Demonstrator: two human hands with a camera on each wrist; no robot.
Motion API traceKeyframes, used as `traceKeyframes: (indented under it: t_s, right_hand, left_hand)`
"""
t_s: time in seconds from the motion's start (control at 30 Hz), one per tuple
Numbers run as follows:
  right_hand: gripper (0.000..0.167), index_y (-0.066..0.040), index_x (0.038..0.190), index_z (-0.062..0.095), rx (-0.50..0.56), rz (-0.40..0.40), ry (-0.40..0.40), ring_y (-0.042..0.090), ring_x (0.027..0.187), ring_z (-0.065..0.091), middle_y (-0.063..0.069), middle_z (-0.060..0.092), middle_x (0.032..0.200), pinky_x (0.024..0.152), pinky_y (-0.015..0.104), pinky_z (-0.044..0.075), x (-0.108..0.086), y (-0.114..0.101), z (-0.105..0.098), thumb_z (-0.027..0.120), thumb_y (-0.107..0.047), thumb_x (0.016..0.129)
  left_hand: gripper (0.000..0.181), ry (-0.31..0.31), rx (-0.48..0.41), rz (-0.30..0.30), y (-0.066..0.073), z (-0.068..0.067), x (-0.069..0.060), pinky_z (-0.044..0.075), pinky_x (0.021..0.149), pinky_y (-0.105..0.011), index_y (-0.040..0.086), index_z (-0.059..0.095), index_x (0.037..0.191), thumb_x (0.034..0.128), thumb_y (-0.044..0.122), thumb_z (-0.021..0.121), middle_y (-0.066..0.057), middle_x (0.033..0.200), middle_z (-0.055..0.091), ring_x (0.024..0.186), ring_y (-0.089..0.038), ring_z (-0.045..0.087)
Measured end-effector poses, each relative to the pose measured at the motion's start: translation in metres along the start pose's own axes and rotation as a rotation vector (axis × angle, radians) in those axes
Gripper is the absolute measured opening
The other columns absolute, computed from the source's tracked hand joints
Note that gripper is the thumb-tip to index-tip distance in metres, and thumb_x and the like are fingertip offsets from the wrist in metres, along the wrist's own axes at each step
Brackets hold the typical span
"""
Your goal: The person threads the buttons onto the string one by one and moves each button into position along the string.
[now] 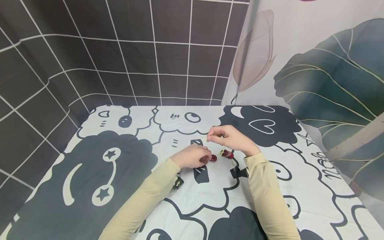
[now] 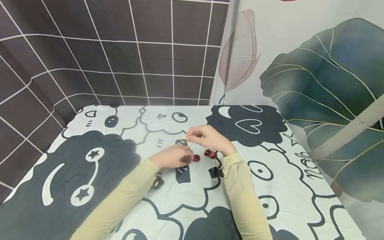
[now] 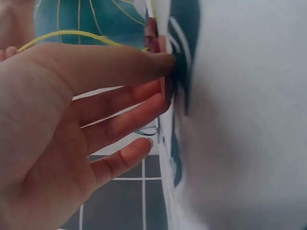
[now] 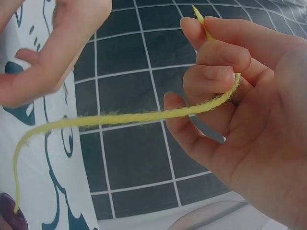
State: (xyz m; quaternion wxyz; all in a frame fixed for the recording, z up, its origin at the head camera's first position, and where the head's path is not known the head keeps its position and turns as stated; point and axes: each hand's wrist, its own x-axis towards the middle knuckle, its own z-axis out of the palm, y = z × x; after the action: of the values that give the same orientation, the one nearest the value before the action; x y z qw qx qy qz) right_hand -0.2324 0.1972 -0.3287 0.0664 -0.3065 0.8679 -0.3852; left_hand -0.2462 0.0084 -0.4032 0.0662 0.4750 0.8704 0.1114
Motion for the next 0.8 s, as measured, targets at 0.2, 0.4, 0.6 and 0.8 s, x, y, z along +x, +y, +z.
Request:
traceKeyframes:
  t_s: [0.2, 0.4, 0.6, 0.8]
  right_hand:
    - [0.008, -0.009, 0.092, 0.067, 0.000, 0.046, 0.051, 0.009, 0.067, 0.044, -0.007, 0.051, 0.068, 0.062, 0.024, 0.039, -0.010, 0.006, -0.010, 0.062, -0.015, 0.094]
    - [0.008, -0.010, 0.092, 0.066, 0.001, 0.072, 0.054, 0.008, 0.065, 0.046, -0.005, 0.051, 0.068, 0.061, 0.023, 0.040, -0.017, 0.011, -0.019, 0.062, -0.015, 0.094]
    - [0.008, -0.009, 0.092, 0.067, -0.001, 0.039, 0.003, 0.010, 0.077, 0.054, -0.006, 0.064, 0.080, 0.071, 0.024, 0.045, -0.021, 0.010, -0.024, 0.060, -0.012, 0.095]
    - [0.009, -0.009, 0.091, 0.067, -0.036, -0.035, -0.116, 0.004, 0.070, 0.052, -0.007, 0.059, 0.077, 0.067, 0.023, 0.045, -0.018, 0.012, -0.024, 0.059, -0.009, 0.094]
  left_hand:
    - [0.018, 0.044, -0.087, -0.008, 0.002, -0.016, -0.004, 0.050, 0.082, -0.025, 0.011, 0.068, 0.102, 0.0849, 0.007, 0.066, 0.001, 0.095, 0.064, 0.083, -0.011, 0.059]
    - [0.017, 0.130, -0.187, 0.035, 0.005, -0.031, -0.011, 0.050, 0.081, -0.026, 0.005, 0.064, 0.102, 0.0852, 0.003, 0.063, -0.002, 0.093, 0.064, 0.084, -0.013, 0.060]
    - [0.016, 0.181, -0.161, 0.046, 0.004, -0.037, -0.013, 0.048, 0.086, -0.029, 0.006, 0.063, 0.101, 0.0854, 0.005, 0.063, -0.001, 0.089, 0.064, 0.087, -0.017, 0.059]
    - [0.015, 0.266, -0.202, 0.015, 0.005, -0.041, -0.018, 0.049, 0.086, -0.030, 0.011, 0.061, 0.099, 0.0861, 0.004, 0.064, 0.000, 0.090, 0.064, 0.094, -0.022, 0.062]
